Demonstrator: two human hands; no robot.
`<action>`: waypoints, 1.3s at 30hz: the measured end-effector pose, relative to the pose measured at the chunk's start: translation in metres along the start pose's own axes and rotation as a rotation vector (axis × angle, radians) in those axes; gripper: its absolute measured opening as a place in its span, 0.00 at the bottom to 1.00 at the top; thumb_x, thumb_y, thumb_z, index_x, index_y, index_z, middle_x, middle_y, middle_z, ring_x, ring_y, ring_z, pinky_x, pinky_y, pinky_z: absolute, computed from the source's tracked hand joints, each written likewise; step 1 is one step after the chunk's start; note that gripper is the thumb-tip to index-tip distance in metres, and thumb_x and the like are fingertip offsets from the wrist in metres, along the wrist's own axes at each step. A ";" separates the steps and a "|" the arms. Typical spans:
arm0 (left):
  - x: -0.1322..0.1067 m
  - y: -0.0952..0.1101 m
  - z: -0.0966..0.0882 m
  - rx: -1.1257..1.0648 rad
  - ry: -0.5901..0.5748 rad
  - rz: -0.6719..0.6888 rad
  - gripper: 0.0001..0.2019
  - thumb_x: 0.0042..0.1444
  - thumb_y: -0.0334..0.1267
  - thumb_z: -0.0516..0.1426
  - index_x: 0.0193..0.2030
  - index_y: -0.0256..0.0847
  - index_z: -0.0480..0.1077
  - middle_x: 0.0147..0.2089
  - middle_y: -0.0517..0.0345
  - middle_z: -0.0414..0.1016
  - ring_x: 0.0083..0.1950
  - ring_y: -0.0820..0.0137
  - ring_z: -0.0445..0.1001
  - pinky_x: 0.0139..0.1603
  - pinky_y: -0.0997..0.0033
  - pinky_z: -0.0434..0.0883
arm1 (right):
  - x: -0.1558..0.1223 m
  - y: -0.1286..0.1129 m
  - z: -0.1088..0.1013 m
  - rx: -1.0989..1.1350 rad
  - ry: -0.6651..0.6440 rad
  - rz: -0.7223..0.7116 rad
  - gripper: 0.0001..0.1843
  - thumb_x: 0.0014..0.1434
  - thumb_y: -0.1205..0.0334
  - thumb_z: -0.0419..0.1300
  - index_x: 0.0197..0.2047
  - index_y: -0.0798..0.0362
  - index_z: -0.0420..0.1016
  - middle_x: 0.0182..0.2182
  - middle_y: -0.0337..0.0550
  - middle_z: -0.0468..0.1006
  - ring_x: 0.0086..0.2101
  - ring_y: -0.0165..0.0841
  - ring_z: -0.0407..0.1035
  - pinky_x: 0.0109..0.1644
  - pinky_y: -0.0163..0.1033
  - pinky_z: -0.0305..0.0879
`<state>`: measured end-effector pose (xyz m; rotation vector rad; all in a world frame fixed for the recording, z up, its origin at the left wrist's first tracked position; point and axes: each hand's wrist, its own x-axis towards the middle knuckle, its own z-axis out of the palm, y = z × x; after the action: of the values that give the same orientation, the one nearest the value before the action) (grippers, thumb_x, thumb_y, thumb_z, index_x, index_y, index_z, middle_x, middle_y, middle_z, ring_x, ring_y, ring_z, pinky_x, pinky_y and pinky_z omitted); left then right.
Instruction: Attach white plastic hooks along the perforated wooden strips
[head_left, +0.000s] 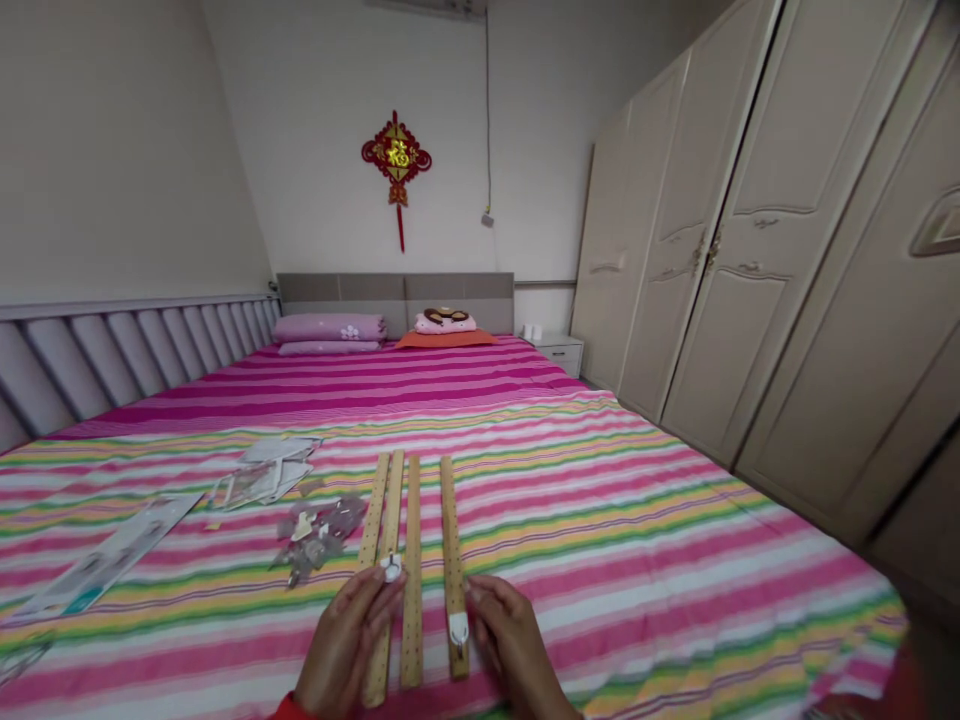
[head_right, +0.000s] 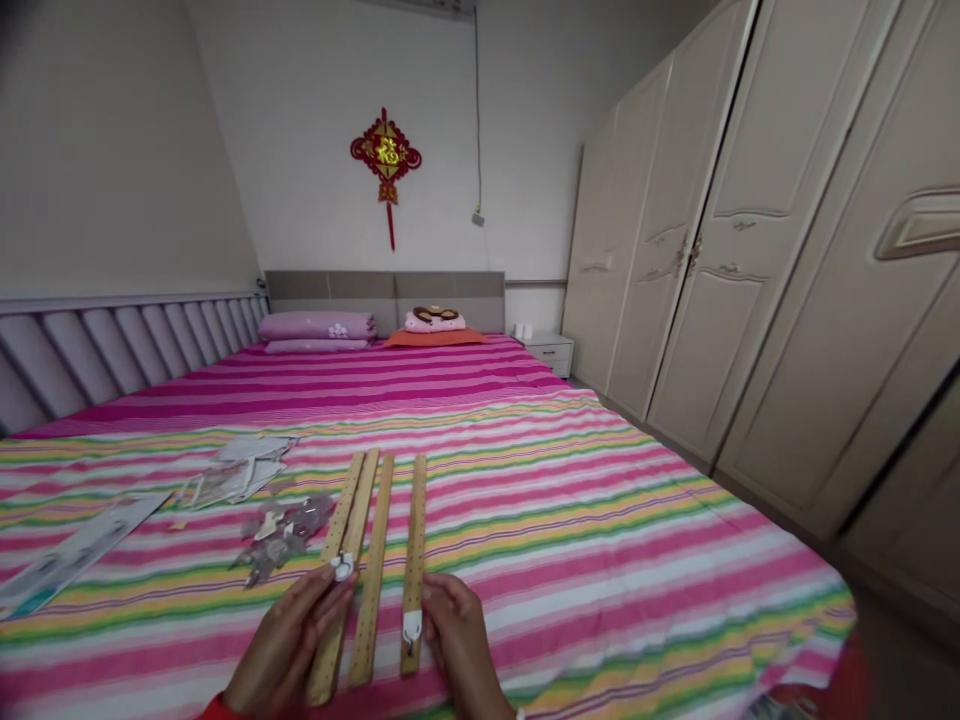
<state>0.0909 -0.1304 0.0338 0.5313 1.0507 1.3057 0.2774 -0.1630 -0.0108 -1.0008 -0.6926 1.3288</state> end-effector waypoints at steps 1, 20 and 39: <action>-0.006 -0.006 0.006 0.003 -0.031 -0.022 0.05 0.47 0.31 0.62 0.32 0.39 0.72 0.41 0.50 0.80 0.47 0.60 0.79 0.51 0.65 0.76 | -0.001 -0.008 0.006 -0.026 -0.023 -0.054 0.25 0.42 0.47 0.70 0.37 0.58 0.79 0.13 0.31 0.63 0.15 0.22 0.52 0.18 0.29 0.46; -0.011 -0.039 0.034 -0.021 -0.082 -0.190 0.07 0.48 0.29 0.63 0.34 0.39 0.71 0.35 0.53 0.78 0.38 0.68 0.79 0.41 0.71 0.77 | -0.023 -0.014 0.016 -0.232 -0.064 -0.236 0.18 0.49 0.46 0.64 0.29 0.55 0.79 0.18 0.37 0.72 0.20 0.29 0.62 0.24 0.32 0.59; 0.038 -0.070 0.035 0.698 -0.186 0.292 0.13 0.40 0.44 0.61 0.29 0.37 0.74 0.28 0.54 0.78 0.30 0.66 0.76 0.33 0.68 0.72 | 0.046 0.011 0.002 -0.097 0.066 0.021 0.12 0.40 0.58 0.68 0.20 0.57 0.72 0.11 0.36 0.71 0.13 0.25 0.63 0.17 0.29 0.58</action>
<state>0.1535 -0.1030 -0.0198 1.3464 1.2964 1.0828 0.2771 -0.1181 -0.0257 -1.1275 -0.7034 1.2848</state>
